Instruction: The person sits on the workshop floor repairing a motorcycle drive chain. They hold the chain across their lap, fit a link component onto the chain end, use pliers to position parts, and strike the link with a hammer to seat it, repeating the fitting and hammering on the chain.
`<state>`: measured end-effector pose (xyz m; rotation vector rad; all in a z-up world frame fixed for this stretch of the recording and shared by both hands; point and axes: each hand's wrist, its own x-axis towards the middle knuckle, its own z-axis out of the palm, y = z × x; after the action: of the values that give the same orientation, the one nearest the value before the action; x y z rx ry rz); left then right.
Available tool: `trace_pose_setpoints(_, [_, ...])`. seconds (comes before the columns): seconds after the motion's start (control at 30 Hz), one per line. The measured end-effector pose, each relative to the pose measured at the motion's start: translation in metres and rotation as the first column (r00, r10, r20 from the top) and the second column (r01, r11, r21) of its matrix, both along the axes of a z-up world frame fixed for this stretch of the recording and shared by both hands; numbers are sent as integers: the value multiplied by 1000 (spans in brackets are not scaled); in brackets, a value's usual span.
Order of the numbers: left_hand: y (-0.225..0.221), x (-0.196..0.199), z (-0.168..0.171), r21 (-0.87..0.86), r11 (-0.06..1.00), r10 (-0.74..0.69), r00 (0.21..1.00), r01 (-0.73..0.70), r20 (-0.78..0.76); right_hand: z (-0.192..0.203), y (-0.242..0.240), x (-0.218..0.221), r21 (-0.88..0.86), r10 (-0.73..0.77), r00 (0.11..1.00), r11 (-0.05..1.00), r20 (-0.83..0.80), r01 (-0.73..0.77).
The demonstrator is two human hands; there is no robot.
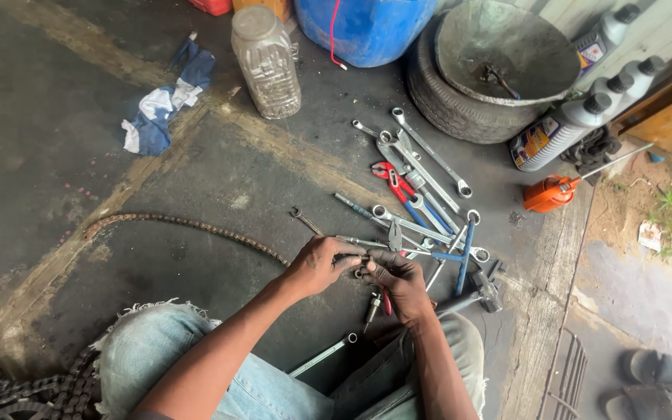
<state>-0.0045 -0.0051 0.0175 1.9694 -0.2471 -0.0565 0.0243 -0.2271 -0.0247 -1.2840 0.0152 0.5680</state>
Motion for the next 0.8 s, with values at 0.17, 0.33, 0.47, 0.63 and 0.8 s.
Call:
trace_pose_setpoints(0.17, [-2, 1, 6, 9, 1000, 19, 999, -18, -48, 5, 3, 0, 32, -14, 997, 999, -80, 17])
trace_pose_setpoints(0.33, [-1, 2, -2, 70, 997, 9, 996, -15, 88, -7, 4, -2, 54, -17, 990, 998, -142, 25])
trace_pose_setpoints(0.47, [-2, 1, 4, 133, 991, 25, 999, -31, 47, -8, 8, -3, 17, -31, 991, 999, -129, 33])
trace_pose_setpoints(0.63, [-5, 1, -2, 216, 976, 8, 997, -25, 81, -8, 11, -5, -9, -47, 997, 999, -60, 47])
trace_pose_setpoints(0.8, [-9, 0, -10, 252, 967, -10, 984, -36, 179, 3, 15, -8, -6, -39, 999, 999, -5, 39])
